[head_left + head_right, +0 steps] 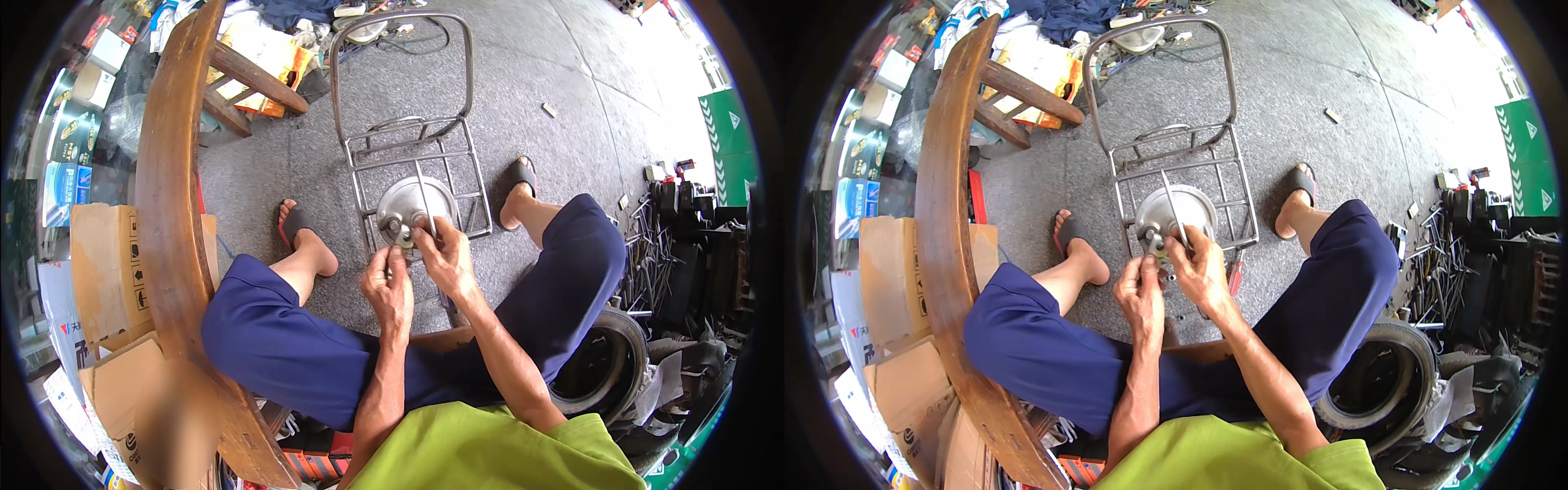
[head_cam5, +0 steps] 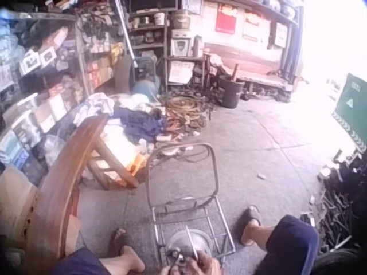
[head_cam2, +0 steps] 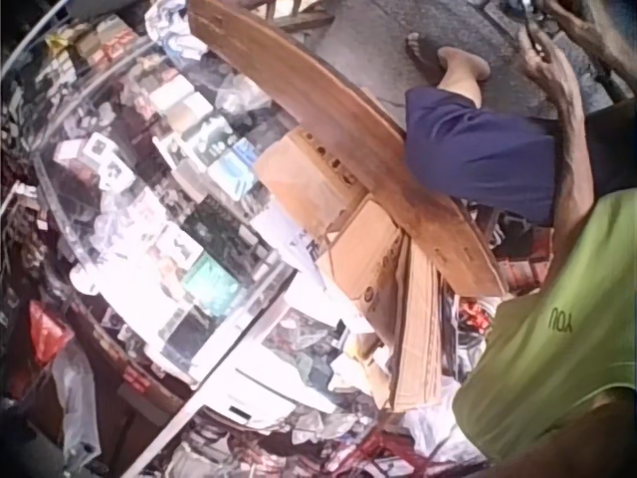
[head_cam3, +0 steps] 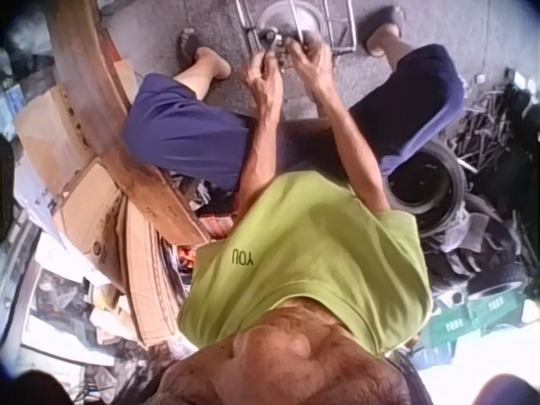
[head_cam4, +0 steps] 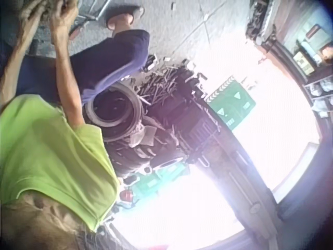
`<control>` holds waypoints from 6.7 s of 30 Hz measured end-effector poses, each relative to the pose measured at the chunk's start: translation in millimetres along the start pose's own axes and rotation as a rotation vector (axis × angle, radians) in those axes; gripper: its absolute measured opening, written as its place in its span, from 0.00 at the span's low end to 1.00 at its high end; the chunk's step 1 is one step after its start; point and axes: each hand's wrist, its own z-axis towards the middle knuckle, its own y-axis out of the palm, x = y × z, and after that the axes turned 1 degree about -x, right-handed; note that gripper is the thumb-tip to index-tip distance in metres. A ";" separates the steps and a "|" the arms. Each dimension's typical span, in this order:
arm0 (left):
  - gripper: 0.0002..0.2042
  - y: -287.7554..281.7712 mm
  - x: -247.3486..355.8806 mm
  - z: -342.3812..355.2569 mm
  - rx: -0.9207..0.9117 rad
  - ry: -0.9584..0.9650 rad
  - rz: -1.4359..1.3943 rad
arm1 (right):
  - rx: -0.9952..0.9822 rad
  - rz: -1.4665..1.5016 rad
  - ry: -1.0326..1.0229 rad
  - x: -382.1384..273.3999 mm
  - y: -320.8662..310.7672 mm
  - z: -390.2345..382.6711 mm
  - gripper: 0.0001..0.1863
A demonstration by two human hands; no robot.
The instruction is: The person disassembles a circular metal mechanical part using a wrench and screwdriver, removes internal components, and then reassembles the part by tightening screws.
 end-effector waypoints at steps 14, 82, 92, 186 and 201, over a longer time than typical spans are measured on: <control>0.10 2.4 9.3 1.8 -0.128 -0.338 -0.345 | -0.089 0.281 0.216 7.8 -14.6 -12.3 0.14; 0.12 -9.2 -0.8 27.2 -0.046 -0.205 -0.142 | 0.117 0.212 0.048 -18.8 10.2 -5.9 0.20; 0.09 -3.8 0.7 23.6 -0.040 -0.183 -0.150 | 0.127 -0.628 -0.492 -92.3 -12.2 -29.1 0.12; 0.06 0.8 0.7 24.6 0.053 -0.093 -0.079 | -0.071 -0.527 -0.702 -61.1 0.2 -27.4 0.11; 0.08 0.1 -8.3 27.4 0.067 -0.134 -0.086 | -0.015 -0.562 -0.700 -75.1 -3.6 -27.4 0.11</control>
